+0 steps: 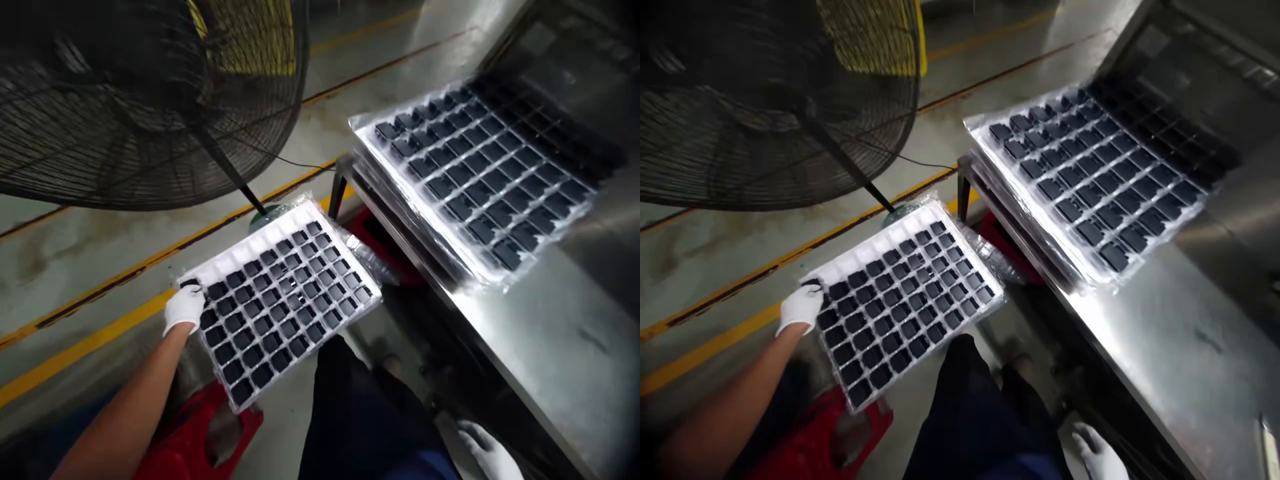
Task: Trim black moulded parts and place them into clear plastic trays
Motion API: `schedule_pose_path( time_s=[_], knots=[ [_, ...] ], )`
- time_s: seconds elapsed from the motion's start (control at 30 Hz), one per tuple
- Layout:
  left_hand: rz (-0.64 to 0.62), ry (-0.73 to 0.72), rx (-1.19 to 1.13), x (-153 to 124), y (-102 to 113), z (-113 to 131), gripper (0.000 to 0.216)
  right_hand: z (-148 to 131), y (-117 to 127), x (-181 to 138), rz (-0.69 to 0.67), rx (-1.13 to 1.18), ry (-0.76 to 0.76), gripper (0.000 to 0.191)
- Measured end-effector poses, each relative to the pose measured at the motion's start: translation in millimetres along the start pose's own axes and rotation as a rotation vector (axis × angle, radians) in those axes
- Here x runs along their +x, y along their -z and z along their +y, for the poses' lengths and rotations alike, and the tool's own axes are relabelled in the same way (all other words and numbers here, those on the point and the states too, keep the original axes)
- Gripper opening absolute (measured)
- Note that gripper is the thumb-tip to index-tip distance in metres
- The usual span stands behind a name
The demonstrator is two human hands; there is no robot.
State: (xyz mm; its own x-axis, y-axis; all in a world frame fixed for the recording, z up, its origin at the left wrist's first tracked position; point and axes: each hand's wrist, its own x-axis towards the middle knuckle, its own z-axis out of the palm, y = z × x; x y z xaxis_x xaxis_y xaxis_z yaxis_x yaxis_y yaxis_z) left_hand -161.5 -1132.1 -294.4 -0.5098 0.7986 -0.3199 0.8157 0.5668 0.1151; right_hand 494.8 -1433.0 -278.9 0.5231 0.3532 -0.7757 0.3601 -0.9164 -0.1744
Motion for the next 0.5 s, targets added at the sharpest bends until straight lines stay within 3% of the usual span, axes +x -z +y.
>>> schedule_pose_path(
  time_s=[0.1,0.23,0.37,0.43,0.5],
  knots=[
    [-0.153,-0.094,-0.096,-82.1,-49.9,35.7,0.028,59.6,-2.1,24.5,-0.027,-0.025,-0.065,0.033],
    [-0.496,-0.240,-0.263,-229.9,-149.5,96.2,0.026,120.3,6.4,78.8,-0.079,-0.154,-0.096,0.030],
    [-0.767,-0.266,-0.370,-360.6,-267.3,143.3,0.019,143.6,0.2,186.8,0.043,-0.325,-0.064,0.026],
    [-0.845,-0.244,-0.365,-404.2,-325.2,151.4,0.014,139.1,-9.3,255.2,0.153,-0.368,-0.011,0.027],
    [-0.881,-0.208,-0.337,-429.7,-377.5,149.0,0.010,127.2,-16.6,323.4,0.275,-0.379,0.058,0.030]
  ],
)
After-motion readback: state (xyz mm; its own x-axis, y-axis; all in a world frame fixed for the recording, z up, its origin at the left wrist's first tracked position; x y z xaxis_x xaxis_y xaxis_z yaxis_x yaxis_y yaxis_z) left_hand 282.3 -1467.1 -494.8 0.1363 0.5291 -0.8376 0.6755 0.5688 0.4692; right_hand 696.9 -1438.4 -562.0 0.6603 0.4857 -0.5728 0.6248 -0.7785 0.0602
